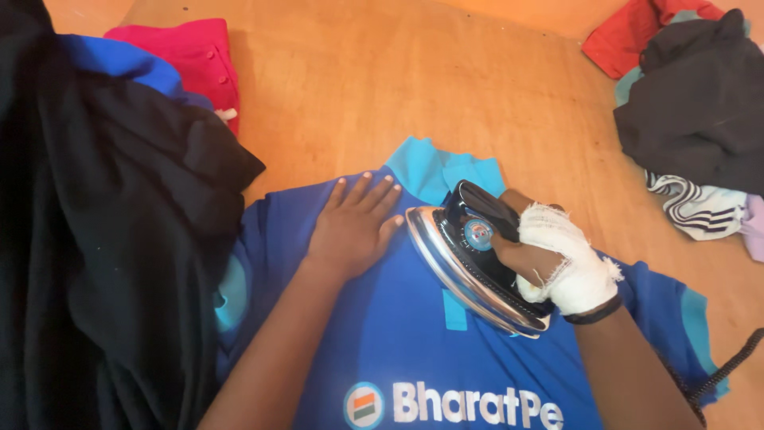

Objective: The person irons a blue polo shirt laid flat on a wooden table. They use a steam iron to smooth the front, collar, and sleeves while holding the fabric with their left hand. Other folded clothes are visible nearby.

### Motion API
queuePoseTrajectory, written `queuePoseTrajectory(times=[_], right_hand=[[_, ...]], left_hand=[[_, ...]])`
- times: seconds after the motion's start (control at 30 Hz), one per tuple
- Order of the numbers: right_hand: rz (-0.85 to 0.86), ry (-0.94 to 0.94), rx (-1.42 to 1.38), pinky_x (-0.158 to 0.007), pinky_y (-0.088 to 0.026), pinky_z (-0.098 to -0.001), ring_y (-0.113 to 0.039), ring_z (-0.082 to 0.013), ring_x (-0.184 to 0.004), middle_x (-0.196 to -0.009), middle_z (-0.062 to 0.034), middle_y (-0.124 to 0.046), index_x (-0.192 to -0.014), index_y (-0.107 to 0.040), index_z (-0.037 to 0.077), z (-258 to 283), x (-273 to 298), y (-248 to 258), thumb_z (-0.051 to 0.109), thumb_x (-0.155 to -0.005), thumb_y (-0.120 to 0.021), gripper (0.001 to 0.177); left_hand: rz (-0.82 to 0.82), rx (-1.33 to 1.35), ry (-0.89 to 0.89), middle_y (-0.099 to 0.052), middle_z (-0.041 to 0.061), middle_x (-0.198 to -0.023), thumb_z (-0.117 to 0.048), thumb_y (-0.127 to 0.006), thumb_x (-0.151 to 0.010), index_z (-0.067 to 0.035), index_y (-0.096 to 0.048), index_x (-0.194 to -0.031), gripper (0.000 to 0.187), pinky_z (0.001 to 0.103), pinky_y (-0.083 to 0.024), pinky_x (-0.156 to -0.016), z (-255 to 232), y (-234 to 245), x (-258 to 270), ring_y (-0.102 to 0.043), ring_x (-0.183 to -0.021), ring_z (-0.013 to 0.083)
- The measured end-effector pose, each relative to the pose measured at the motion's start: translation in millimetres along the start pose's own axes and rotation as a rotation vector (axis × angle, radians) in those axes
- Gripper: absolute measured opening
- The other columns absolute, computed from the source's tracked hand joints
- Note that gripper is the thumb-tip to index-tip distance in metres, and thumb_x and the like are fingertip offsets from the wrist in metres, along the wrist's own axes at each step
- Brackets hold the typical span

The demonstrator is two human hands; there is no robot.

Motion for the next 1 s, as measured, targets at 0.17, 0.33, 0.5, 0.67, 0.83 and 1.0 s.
queuePoseTrajectory(times=[0.17, 0.33, 0.5, 0.67, 0.83, 1.0], right_hand=[[0.262, 0.075, -0.083, -0.064, -0.052, -0.0447, -0.065, -0.0367, -0.066, -0.07, -0.0194, -0.065, -0.116, -0.067, 0.018, -0.5, 6.2, 10.0, 0.029, -0.077, -0.068, 0.041], [0.309, 0.178, -0.114, -0.062, -0.05, -0.0456, -0.064, -0.0374, -0.067, -0.069, -0.0193, -0.063, -0.104, -0.067, 0.013, 0.3, 14.2, 5.9, 0.026, -0.077, -0.069, 0.03], [0.149, 0.127, -0.04, -0.06, -0.05, -0.0445, -0.064, -0.0341, -0.065, -0.067, -0.0172, -0.065, -0.108, -0.068, 0.014, 5.8, 14.1, -4.3, 0.024, -0.08, -0.07, 0.029], [0.133, 0.053, -0.046, -0.057, -0.051, -0.0425, -0.065, -0.0298, -0.061, -0.064, -0.0151, -0.067, -0.116, -0.07, 0.016, 30.8, 8.8, -1.9, 0.022, -0.083, -0.071, 0.033], [0.455, -0.191, -0.068, -0.053, -0.051, -0.0408, -0.065, -0.0252, -0.055, -0.06, -0.0139, -0.067, -0.13, -0.072, 0.022, 36.2, 11.6, 10.2, 0.019, -0.087, -0.071, 0.043], [0.677, -0.058, 0.045, -0.062, -0.052, -0.0419, -0.067, -0.0305, -0.065, -0.073, -0.0174, -0.068, -0.128, -0.069, 0.024, 9.1, 32.3, 8.5, 0.024, -0.092, -0.073, 0.036]], left_hand=[[0.046, -0.001, 0.012, -0.048, 0.003, -0.157, -0.043, -0.04, -0.102, -0.018, -0.055, -0.147, 0.054, 0.052, -0.023, -0.121, -1.3, 1.9, -0.9, -0.037, -0.147, 0.027], [0.066, 0.06, 0.025, -0.048, 0.002, -0.157, -0.045, -0.037, -0.103, -0.018, -0.057, -0.145, 0.054, 0.052, -0.021, -0.123, 0.4, 7.1, -1.7, -0.036, -0.149, 0.0272], [0.266, 0.269, 0.14, -0.045, 0.002, -0.157, -0.052, -0.03, -0.102, -0.019, -0.061, -0.139, 0.059, 0.052, -0.011, -0.123, 1.5, 13.5, -8.8, -0.028, -0.151, 0.0277], [0.234, 0.253, 0.146, -0.044, 0.004, -0.158, -0.056, -0.027, -0.102, -0.02, -0.059, -0.142, 0.064, 0.053, -0.01, -0.124, -2.1, 19.4, -7.6, -0.028, -0.152, 0.0278], [0.235, 0.185, 0.139, -0.045, 0.001, -0.158, -0.059, -0.028, -0.101, -0.018, -0.055, -0.146, 0.066, 0.052, -0.013, -0.123, 1.1, 9.0, -11.3, -0.03, -0.151, 0.0261], [0.155, 0.102, 0.106, -0.046, 0.002, -0.158, -0.06, -0.032, -0.102, -0.017, -0.052, -0.149, 0.067, 0.052, -0.017, -0.123, 3.2, 3.1, -9.6, -0.032, -0.151, 0.0259]])
Point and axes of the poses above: each hand's wrist, its own x-axis away from the middle knuckle, its own y-axis out of the back of the hand, z = x × y, the point moved 1 cm from there along -x, towards the middle knuckle
